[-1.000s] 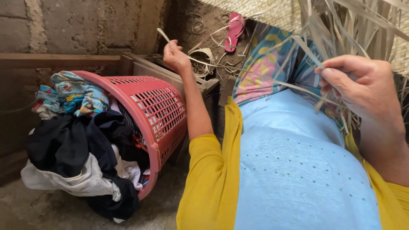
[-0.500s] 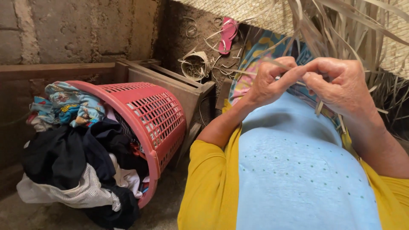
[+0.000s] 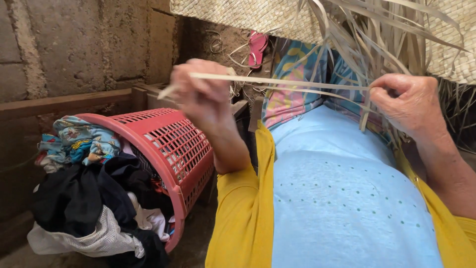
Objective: A person is weaving a mat by interlacing long, thin strips of dried plant material.
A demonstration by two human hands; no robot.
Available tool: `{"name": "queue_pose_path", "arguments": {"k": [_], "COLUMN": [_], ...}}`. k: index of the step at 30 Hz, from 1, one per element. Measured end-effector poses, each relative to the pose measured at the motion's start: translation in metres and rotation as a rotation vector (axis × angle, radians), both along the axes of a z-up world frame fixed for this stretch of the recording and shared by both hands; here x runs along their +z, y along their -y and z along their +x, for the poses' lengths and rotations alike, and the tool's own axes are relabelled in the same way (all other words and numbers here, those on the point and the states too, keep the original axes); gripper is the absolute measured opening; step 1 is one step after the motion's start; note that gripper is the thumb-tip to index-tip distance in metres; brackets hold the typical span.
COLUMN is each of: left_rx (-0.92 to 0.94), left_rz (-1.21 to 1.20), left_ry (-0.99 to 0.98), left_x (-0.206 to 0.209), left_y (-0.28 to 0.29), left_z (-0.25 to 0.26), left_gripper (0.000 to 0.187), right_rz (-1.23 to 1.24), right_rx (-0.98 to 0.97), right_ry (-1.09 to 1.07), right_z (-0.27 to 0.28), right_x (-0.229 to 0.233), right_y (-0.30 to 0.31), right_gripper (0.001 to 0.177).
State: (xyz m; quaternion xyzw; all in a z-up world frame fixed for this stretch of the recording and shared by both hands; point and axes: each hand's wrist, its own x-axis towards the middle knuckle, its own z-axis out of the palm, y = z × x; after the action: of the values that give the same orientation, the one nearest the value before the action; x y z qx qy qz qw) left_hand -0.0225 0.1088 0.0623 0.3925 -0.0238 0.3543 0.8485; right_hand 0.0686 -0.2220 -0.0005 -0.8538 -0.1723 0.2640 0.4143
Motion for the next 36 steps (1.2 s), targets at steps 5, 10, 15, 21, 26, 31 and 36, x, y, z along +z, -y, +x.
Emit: {"name": "queue_pose_path", "arguments": {"k": [5,10,15,21,26,31,36], "left_rx": [-0.061,-0.300,-0.370,-0.316,-0.048,-0.104,-0.480], "left_rz": [0.020,0.273,0.093,0.178,-0.069,-0.148,-0.018], "left_ry": [-0.143,-0.572,-0.489,-0.541,-0.289,-0.249,-0.588], "left_x": [-0.030,-0.089,-0.082,-0.046,0.000,-0.057,-0.090], "left_y": [0.012,0.105,0.135,0.092,0.016,0.016,0.119], "left_z": [0.017,0.010,0.019,0.020,0.021,0.024,0.012], "left_gripper": [0.018,0.012,0.004,0.004,0.010,0.035,0.023], "right_rz": [0.221,0.298,0.228,0.185,0.131,0.306,0.311], "right_rx": [-0.108,-0.170,-0.103,-0.106,-0.148,-0.216,-0.166], "right_ry": [-0.352,-0.451,-0.326,-0.178,-0.219,-0.421,-0.359], "right_z": [0.002,0.003,0.002,0.004,0.002,0.002,0.003], "right_x": [0.016,0.046,0.046,0.015,-0.001,0.014,0.040], "right_y": [-0.005,-0.029,-0.039,-0.020,0.005,0.002,-0.022], "right_gripper": [0.009,0.010,0.011,0.012,0.011,0.007,0.009]}}
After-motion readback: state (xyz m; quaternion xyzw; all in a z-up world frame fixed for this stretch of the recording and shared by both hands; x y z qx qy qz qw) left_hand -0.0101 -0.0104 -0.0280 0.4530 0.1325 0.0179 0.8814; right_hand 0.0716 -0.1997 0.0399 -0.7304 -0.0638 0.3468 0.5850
